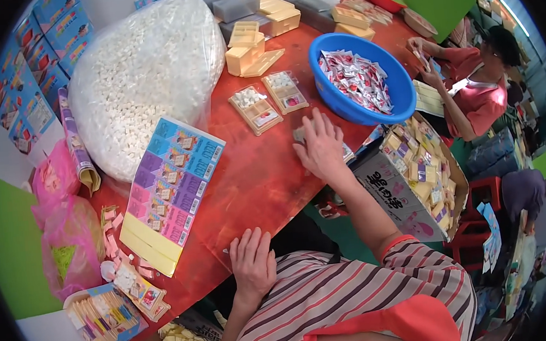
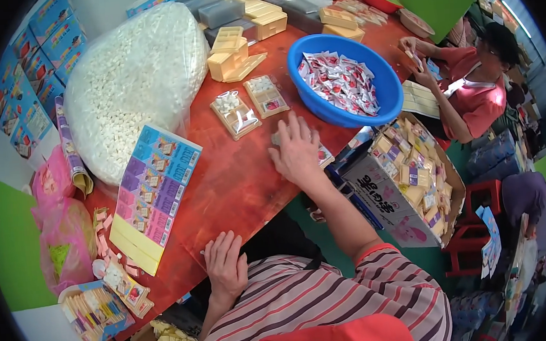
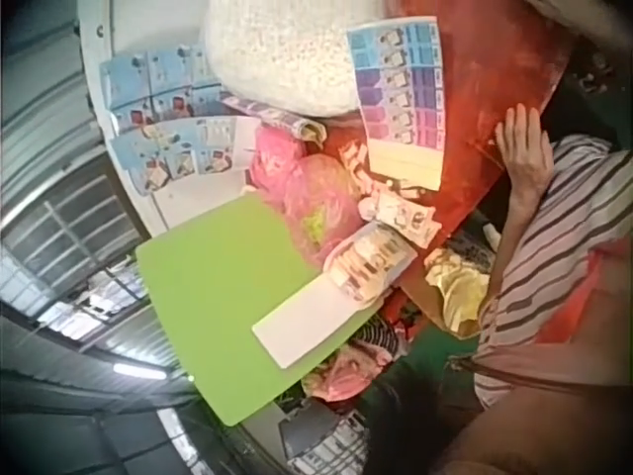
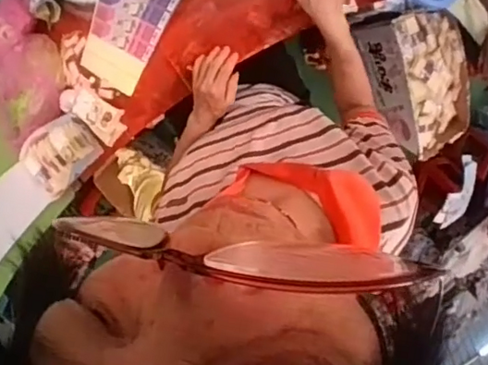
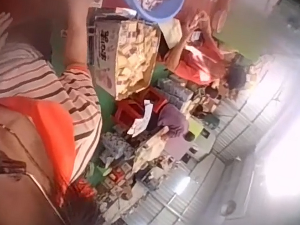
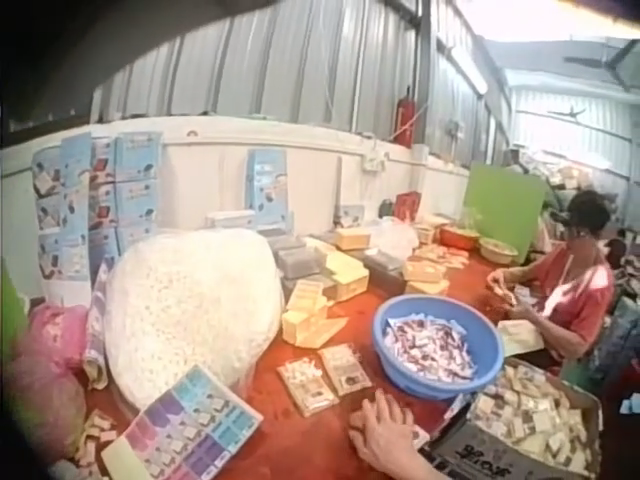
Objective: Packaging stacks of small paper cards into boxes and applying labels or bands.
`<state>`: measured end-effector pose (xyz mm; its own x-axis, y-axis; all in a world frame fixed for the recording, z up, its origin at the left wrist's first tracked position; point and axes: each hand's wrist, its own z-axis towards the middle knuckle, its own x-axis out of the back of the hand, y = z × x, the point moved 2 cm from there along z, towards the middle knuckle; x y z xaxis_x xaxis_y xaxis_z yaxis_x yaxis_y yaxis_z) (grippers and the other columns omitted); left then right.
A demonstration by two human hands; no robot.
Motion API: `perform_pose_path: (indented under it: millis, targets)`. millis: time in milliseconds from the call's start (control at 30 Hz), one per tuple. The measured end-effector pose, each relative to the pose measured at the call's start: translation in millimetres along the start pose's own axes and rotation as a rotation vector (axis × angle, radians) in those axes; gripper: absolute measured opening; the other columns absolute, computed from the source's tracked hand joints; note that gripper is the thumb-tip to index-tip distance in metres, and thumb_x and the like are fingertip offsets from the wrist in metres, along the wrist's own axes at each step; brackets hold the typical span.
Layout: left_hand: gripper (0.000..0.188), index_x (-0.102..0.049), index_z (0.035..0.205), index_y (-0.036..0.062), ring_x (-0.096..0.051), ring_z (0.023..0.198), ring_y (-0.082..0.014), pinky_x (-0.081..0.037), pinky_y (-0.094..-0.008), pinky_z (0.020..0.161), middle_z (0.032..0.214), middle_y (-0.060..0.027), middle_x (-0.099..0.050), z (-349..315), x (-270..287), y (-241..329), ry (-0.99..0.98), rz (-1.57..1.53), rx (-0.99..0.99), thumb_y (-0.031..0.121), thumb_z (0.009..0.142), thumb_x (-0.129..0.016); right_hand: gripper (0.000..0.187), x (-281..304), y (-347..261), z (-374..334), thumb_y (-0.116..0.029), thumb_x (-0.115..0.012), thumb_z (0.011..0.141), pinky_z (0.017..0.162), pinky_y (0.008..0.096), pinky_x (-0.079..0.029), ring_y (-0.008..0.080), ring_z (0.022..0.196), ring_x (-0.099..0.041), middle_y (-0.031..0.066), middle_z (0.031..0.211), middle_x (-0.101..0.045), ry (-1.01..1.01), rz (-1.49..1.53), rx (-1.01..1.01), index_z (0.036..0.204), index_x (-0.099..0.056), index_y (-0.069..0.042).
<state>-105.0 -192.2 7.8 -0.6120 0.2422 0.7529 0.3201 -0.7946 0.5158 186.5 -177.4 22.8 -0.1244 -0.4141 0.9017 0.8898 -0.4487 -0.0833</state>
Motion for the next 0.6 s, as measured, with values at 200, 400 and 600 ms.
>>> perform_pose_path:
  millis: [200,400,600]
  targets:
    - [0.038,-0.06,0.119,-0.0016,-0.056,0.115,-0.0348,-0.038,-0.0468,0.102,0.121,-0.0193,-0.06,9,4,-13,0.033,-0.02,0.064,0.006,0.082,-0.06,0.063,-17,16,-20,-0.026,-0.064,0.083,0.097,0.0508,-0.038,0.0373,0.128,-0.041,0.0212,0.142,-0.039,-0.144,0.006,-0.018,0.136,-0.041,-0.003]
    - [0.029,-0.06,0.118,-0.0048,-0.064,0.102,-0.0239,-0.049,-0.0322,0.086,0.116,-0.0166,-0.064,4,12,-39,0.312,-0.829,0.59,0.0,0.09,-0.051,0.066,-11,-42,-37,-0.022,-0.065,0.083,0.098,0.049,-0.036,0.0369,0.13,-0.039,0.0205,0.145,-0.037,-0.197,0.108,0.277,0.141,-0.038,-0.003]
    - [0.036,-0.047,0.13,-0.004,-0.065,0.1,-0.0286,-0.054,-0.0364,0.081,0.12,-0.0205,-0.06,-14,16,-58,0.478,-1.409,0.774,0.011,0.097,-0.047,0.066,-4,-93,-53,-0.025,-0.067,0.083,0.101,0.0505,-0.034,0.0392,0.134,-0.036,0.0234,0.147,-0.035,-0.284,0.216,0.475,0.139,-0.041,-0.002]
